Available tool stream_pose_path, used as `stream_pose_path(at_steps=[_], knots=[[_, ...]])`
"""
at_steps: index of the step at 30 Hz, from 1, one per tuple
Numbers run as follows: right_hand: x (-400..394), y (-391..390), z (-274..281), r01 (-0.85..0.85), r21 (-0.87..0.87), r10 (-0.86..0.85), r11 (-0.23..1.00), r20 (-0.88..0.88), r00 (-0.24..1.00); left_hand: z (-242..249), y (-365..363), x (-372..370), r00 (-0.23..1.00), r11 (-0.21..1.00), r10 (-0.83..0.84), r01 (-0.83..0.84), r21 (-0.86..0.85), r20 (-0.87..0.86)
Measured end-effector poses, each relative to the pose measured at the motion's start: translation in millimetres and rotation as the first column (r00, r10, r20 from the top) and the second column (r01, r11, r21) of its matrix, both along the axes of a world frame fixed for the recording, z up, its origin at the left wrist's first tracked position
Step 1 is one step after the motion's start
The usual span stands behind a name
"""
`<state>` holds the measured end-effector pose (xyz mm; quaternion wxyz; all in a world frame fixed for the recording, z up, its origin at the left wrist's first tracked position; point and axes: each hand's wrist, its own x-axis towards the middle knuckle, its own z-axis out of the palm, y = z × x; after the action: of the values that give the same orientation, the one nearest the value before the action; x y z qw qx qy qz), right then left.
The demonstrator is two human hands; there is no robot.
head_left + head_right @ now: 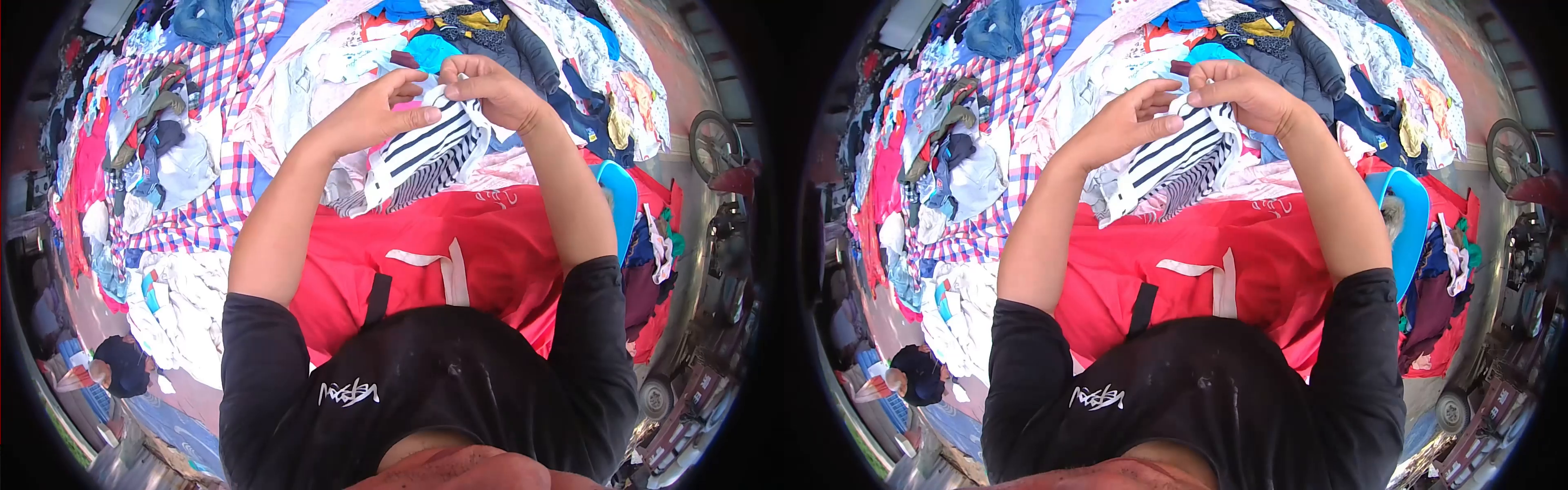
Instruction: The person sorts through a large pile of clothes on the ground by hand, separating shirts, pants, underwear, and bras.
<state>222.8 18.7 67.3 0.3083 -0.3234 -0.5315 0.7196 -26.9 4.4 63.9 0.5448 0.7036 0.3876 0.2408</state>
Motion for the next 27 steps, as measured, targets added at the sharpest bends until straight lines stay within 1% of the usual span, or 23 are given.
stream_pose_path(at_steps=[1,2,3,4,6,7,8,10,11,12,14,15,17,18,19,20,21,22,23,24,25,26,27], knots=[[10.1,-6.1,16.9,0.039,-0.059,-0.043,0.998,-0.075,0.996,22.9,-4.8,-3.2,0.991,0.976,-0.135,0.129,-0.175,-0.020],[19.0,-13.7,28.2,0.071,-0.123,-0.090,0.990,-0.150,0.985,36.2,-5.1,-7.7,0.951,0.905,-0.308,0.296,-0.304,0.012],[29.4,-15.1,26.4,0.139,-0.099,-0.157,0.985,-0.201,0.967,32.9,-6.7,-10.0,0.939,0.875,-0.334,0.341,-0.343,0.083],[35.8,-18.6,27.2,0.207,-0.121,-0.230,0.971,-0.228,0.946,23.9,-8.8,-9.5,0.923,0.842,-0.353,0.385,-0.377,0.154],[43.9,-25.9,26.4,0.396,-0.216,-0.436,0.893,-0.188,0.880,9.1,-18.9,5.6,0.878,0.838,-0.229,0.398,-0.375,0.420],[45.0,-27.1,20.6,0.428,-0.267,-0.487,0.864,-0.226,0.843,10.4,-26.0,14.2,0.858,0.791,-0.149,0.401,-0.462,0.491],[42.5,-28.9,15.4,0.508,-0.317,-0.581,0.801,-0.203,0.788,12.1,-31.3,23.8,0.883,0.774,-0.038,0.322,-0.545,0.467],[40.2,-29.5,3.5,0.574,-0.332,-0.647,0.748,-0.174,0.742,-0.4,-29.6,36.0,0.946,0.866,-0.011,0.171,-0.469,0.325],[40.7,-29.7,1.6,0.570,-0.317,-0.637,0.758,-0.169,0.752,-7.1,-22.7,35.9,0.974,0.872,0.019,0.094,-0.480,0.226],[42.8,-30.2,0.6,0.566,-0.302,-0.627,0.767,-0.165,0.762,-18.6,-15.7,33.2,0.992,0.933,0.068,-0.027,-0.360,0.103],[48.5,-26.7,-4.2,0.564,-0.276,-0.616,0.778,-0.160,0.771,-21.0,1.4,22.7,0.982,0.978,0.133,-0.152,-0.140,-0.137],[49.1,-26.5,-2.3,0.567,-0.275,-0.617,0.776,-0.143,0.774,-22.2,7.3,18.9,0.948,0.968,0.247,-0.232,0.095,-0.202],[36.2,-33.9,10.5,0.587,-0.266,-0.634,0.765,-0.147,0.760,-30.2,16.8,18.9,0.873,0.853,0.486,-0.464,0.239,-0.040],[30.6,-37.4,12.5,0.559,-0.217,-0.599,0.800,-0.225,0.769,-32.1,20.4,20.5,0.810,0.765,0.584,-0.571,0.298,0.052],[17.8,-48.0,21.9,0.490,-0.123,-0.501,0.863,-0.330,0.800,-31.1,21.7,23.8,0.738,0.686,0.654,-0.671,0.282,0.164],[1.7,-60.4,35.9,0.425,-0.020,-0.392,0.905,-0.425,0.816,-26.5,20.4,28.4,0.625,0.539,0.751,-0.767,0.349,0.214],[-15.1,-73.0,53.2,0.296,0.104,-0.194,0.950,-0.544,0.816,-24.7,17.1,32.9,0.594,0.538,0.757,-0.803,0.256,0.271],[-26.0,-79.8,63.5,0.180,0.242,0.012,0.953,-0.627,0.779,-19.6,11.1,33.6,0.645,0.703,0.679,-0.709,-0.056,0.351],[-22.4,-72.5,56.8,0.187,0.366,0.038,0.911,-0.527,0.849,-12.4,-0.4,34.1,0.643,0.768,0.640,-0.510,-0.389,0.421],[-20.4,-63.2,47.6,0.287,0.418,-0.067,0.862,-0.468,0.881,-7.0,-9.2,30.6,0.633,0.744,0.604,-0.232,-0.626,0.484],[-13.1,-51.5,32.6,0.374,0.344,-0.238,0.861,-0.379,0.894,0.3,-19.3,28.0,0.620,0.686,0.575,-0.008,-0.728,0.535],[-6.3,-41.3,18.9,0.466,0.277,-0.399,0.840,-0.267,0.877,6.9,-21.5,30.3,0.606,0.633,0.545,0.156,-0.758,0.580],[-2.7,-34.5,11.3,0.503,0.263,-0.494,0.823,-0.105,0.863,11.6,-25.7,32.2,0.580,0.582,0.535,0.273,-0.766,0.614]])
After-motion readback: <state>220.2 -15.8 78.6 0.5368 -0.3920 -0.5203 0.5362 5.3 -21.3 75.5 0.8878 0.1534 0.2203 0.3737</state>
